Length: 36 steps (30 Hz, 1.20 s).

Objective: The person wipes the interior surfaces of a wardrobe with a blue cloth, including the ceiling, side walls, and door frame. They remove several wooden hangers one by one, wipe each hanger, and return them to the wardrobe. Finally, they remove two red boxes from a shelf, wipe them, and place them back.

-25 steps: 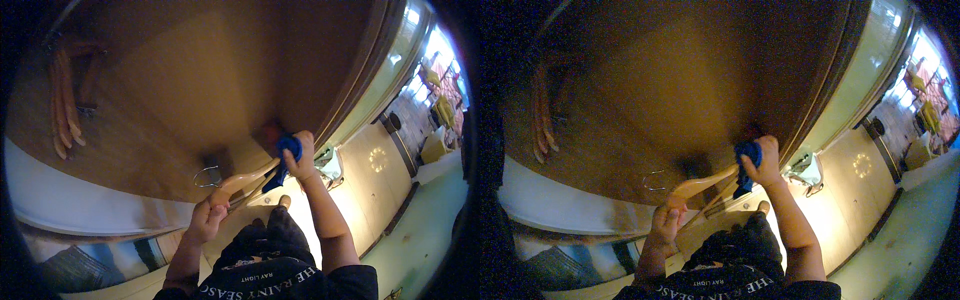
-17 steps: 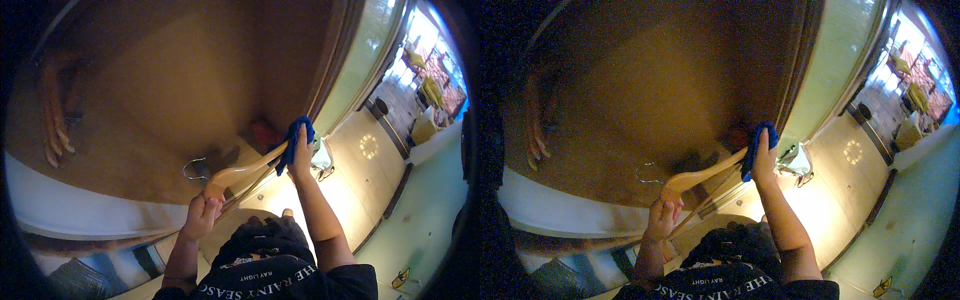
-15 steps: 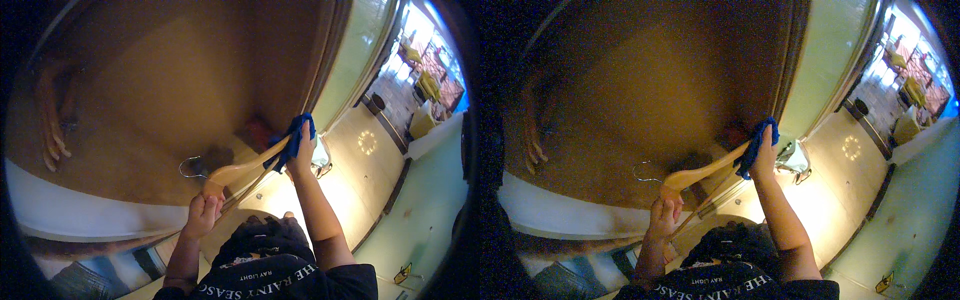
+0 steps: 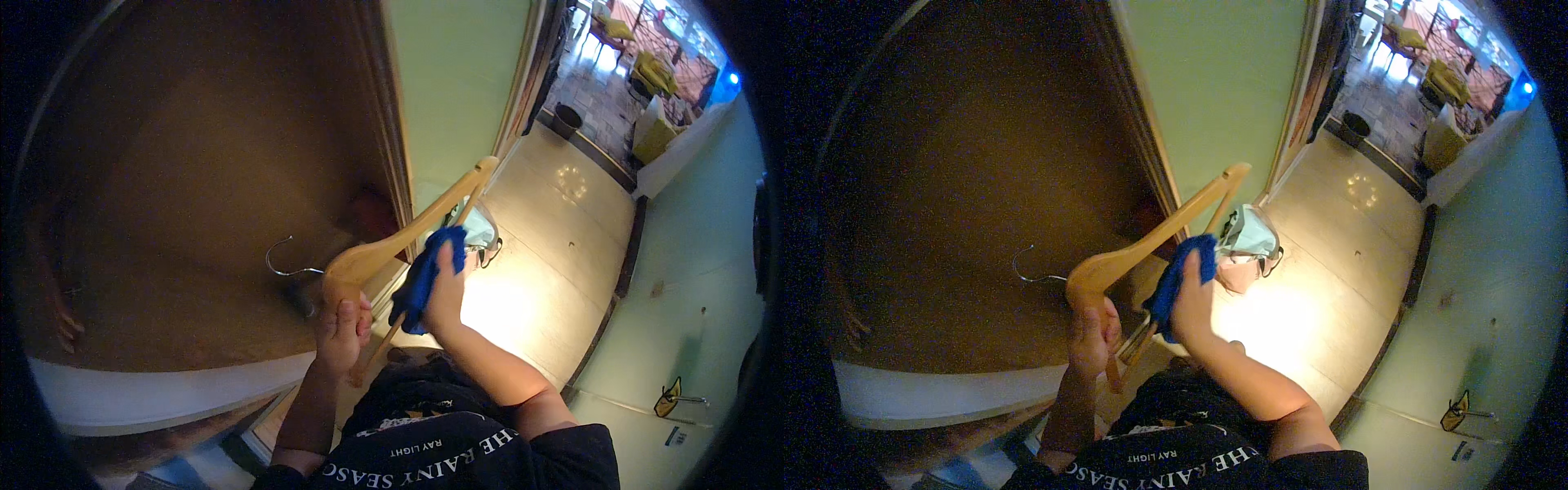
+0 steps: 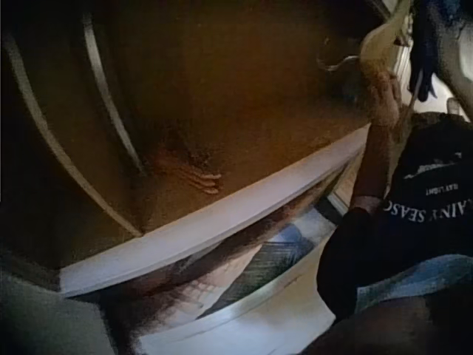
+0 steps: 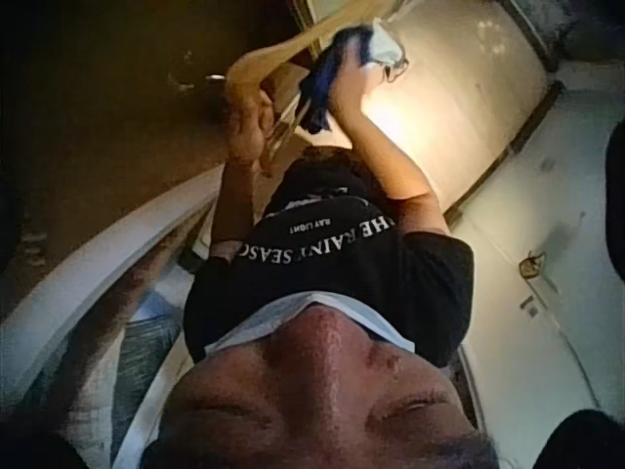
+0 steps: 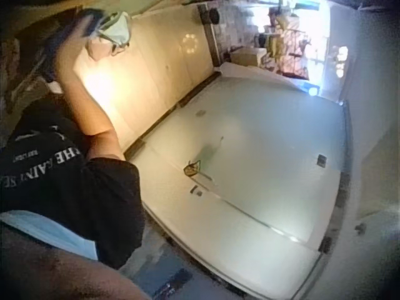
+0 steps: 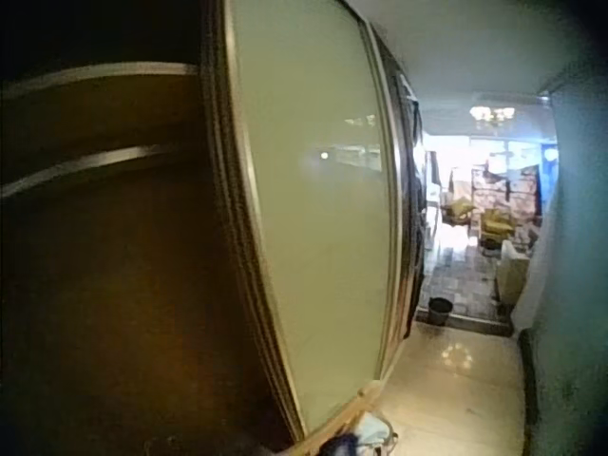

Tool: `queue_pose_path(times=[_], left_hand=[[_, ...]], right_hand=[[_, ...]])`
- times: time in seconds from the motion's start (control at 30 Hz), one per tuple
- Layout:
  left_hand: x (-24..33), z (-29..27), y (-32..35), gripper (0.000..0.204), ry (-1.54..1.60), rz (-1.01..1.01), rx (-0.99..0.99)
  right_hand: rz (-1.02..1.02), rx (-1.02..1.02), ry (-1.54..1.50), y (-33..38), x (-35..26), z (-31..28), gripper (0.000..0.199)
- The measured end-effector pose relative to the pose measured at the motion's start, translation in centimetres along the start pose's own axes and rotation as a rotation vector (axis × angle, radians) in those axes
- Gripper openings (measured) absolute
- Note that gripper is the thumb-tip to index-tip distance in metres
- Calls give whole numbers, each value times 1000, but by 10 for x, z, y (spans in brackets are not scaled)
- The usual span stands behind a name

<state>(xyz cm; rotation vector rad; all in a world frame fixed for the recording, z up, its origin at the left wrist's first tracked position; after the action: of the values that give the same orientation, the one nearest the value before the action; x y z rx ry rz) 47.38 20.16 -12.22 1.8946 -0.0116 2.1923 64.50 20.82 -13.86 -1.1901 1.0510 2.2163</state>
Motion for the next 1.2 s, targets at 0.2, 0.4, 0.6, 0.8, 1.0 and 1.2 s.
queue_pose_path(times=[0.2, 0.4, 0.6, 0.8, 1.0, 1.2], left_hand=[[1, 31, -12, 48, -6, -102, -137], [11, 99, -23, 50, 131, -62, -113], [23, 141, -32, 48, 169, -31, -44], [1, 164, -22, 54, 227, 45, -178], [-36, 184, -5, 77, 12, 97, -243], [-49, 202, 14, 47, -434, 237, -480]], right_hand=[[-163, -62, -483, -63, -95, -27, 44], [6, -68, -310, -40, -37, -50, 46], [-172, 13, -117, 27, 14, -82, 32], [-192, 39, -130, -19, -13, -117, 37], [-723, -204, 188, -3, -82, -119, 58], [-758, 20, 326, -28, -96, -136, 32]])
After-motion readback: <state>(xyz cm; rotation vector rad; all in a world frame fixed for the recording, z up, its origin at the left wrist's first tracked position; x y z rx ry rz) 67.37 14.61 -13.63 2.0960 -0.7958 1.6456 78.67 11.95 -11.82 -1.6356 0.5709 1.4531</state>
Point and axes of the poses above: each hand's wrist, its own y-axis away from the middle knuckle, its own z-axis out of the palm, x = y × z, the point moved 3 cm from there along -y, towards the middle knuckle, and after that the axes turned 10 degrees about x, right-handed, at the moved point
